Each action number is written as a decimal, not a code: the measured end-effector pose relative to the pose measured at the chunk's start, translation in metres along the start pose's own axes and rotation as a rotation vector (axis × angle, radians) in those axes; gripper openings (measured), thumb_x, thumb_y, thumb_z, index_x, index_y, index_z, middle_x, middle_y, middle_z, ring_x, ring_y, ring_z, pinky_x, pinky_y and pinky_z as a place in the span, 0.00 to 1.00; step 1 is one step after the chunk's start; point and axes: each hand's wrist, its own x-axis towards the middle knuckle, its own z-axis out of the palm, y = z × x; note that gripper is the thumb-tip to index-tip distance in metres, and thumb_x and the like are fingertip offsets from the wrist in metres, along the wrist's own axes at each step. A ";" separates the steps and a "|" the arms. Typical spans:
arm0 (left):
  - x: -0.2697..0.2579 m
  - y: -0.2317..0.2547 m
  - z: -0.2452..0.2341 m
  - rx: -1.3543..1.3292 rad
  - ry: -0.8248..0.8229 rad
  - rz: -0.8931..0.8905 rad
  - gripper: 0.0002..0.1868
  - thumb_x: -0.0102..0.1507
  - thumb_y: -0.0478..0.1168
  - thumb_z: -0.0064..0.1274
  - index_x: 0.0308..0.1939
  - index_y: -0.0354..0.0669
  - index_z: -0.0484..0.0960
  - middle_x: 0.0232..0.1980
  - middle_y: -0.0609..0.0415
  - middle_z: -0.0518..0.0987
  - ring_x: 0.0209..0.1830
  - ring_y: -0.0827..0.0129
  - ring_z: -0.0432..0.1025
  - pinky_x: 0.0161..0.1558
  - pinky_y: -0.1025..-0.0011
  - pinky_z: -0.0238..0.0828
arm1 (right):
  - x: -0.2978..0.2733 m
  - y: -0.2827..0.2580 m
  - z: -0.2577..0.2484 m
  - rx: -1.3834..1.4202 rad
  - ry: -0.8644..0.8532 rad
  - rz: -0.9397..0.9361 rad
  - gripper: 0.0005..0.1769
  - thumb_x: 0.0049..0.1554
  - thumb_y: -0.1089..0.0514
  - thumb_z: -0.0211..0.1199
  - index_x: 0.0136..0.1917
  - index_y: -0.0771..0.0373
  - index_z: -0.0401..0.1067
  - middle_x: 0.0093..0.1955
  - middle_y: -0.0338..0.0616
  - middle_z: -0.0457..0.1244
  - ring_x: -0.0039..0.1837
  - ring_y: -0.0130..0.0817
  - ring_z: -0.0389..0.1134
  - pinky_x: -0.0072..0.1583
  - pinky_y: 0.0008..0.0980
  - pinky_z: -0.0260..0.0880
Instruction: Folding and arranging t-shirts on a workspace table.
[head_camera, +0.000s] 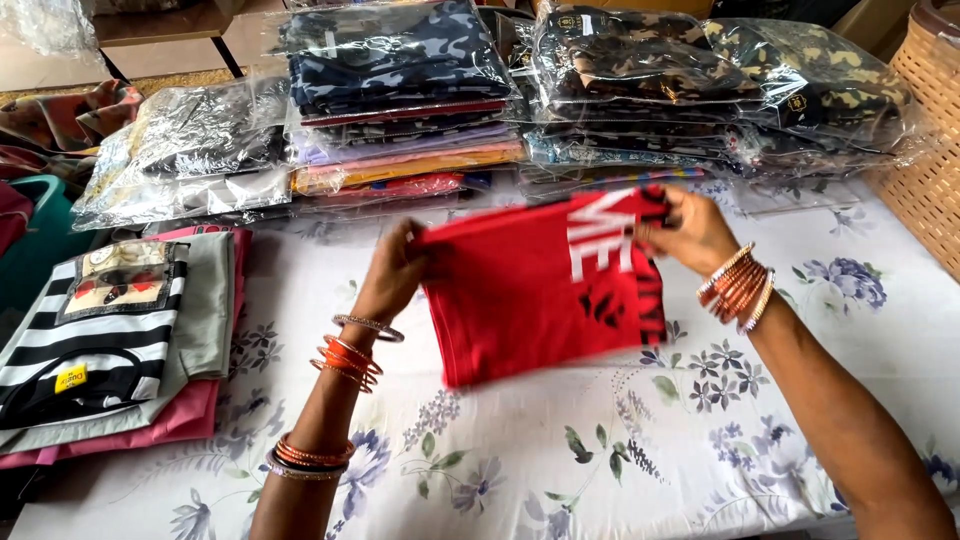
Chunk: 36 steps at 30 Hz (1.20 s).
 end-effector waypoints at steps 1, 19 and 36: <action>-0.004 0.013 0.000 0.022 0.049 0.242 0.13 0.64 0.26 0.47 0.52 0.34 0.68 0.50 0.45 0.78 0.48 0.63 0.80 0.44 0.66 0.82 | 0.004 -0.006 -0.001 0.092 0.040 -0.149 0.30 0.53 0.62 0.71 0.68 0.64 0.69 0.50 0.50 0.71 0.43 0.31 0.72 0.43 0.32 0.73; -0.150 -0.023 0.026 0.591 -0.326 0.293 0.19 0.60 0.28 0.55 0.55 0.37 0.75 0.53 0.46 0.83 0.52 0.60 0.81 0.52 0.67 0.78 | -0.103 0.070 0.040 -0.161 -0.365 -0.296 0.13 0.50 0.71 0.67 0.47 0.63 0.71 0.57 0.41 0.72 0.63 0.33 0.73 0.65 0.32 0.71; -0.145 -0.022 0.067 0.763 -0.213 0.320 0.24 0.68 0.55 0.49 0.58 0.42 0.80 0.59 0.50 0.82 0.51 0.60 0.78 0.57 0.61 0.75 | -0.128 0.038 0.074 -0.790 -0.164 -0.468 0.25 0.56 0.72 0.55 0.63 0.51 0.71 0.58 0.35 0.71 0.58 0.29 0.71 0.65 0.36 0.69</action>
